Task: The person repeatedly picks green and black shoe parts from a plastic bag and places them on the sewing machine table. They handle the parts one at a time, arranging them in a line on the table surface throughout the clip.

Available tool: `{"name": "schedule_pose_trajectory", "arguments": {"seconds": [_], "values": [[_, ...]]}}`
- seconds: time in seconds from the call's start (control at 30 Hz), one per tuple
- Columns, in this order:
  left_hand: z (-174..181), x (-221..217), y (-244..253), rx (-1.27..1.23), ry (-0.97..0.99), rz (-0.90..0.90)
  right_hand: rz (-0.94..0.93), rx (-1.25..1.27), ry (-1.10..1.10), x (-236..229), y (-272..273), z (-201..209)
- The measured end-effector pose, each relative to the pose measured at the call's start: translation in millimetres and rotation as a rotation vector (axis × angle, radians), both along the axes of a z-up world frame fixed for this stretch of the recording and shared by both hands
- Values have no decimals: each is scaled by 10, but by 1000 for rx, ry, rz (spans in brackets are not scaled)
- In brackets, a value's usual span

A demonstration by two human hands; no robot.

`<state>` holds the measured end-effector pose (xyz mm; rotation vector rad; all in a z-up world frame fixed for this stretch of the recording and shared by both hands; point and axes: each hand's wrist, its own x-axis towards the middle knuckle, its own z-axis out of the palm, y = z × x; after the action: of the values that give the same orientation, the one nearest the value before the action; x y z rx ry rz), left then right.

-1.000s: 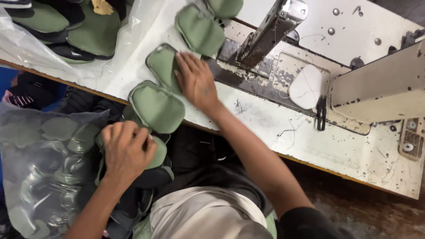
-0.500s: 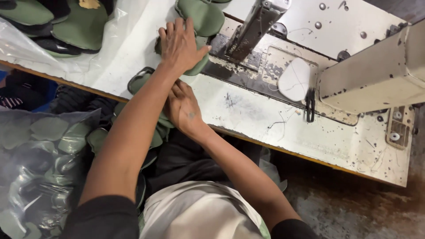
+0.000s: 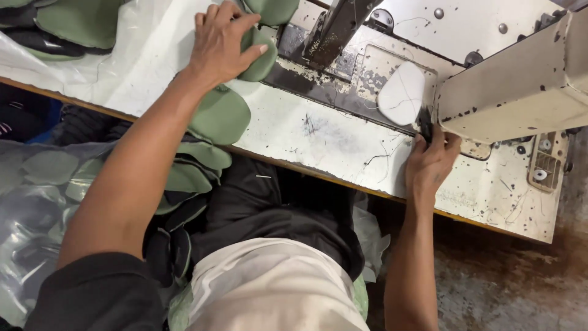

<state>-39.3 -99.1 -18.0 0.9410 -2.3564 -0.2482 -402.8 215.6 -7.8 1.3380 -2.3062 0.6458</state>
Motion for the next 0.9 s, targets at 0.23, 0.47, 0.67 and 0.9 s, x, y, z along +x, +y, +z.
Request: {"name": "schedule_pose_trajectory", "arguments": {"seconds": [0.23,0.47,0.67,0.9], "values": [[-30,492,965,-221,-83,220,195,-71,-341,-736,113,-321],[316,472,841,-10,-74,239,364,-282,-612,768,-282,285],[315,439,461,213,-347,101,813,-158,-237,1965,-1264,462],[306,449,451,298,-331,45,959,-40,-87,2074,-1694,337]]}}
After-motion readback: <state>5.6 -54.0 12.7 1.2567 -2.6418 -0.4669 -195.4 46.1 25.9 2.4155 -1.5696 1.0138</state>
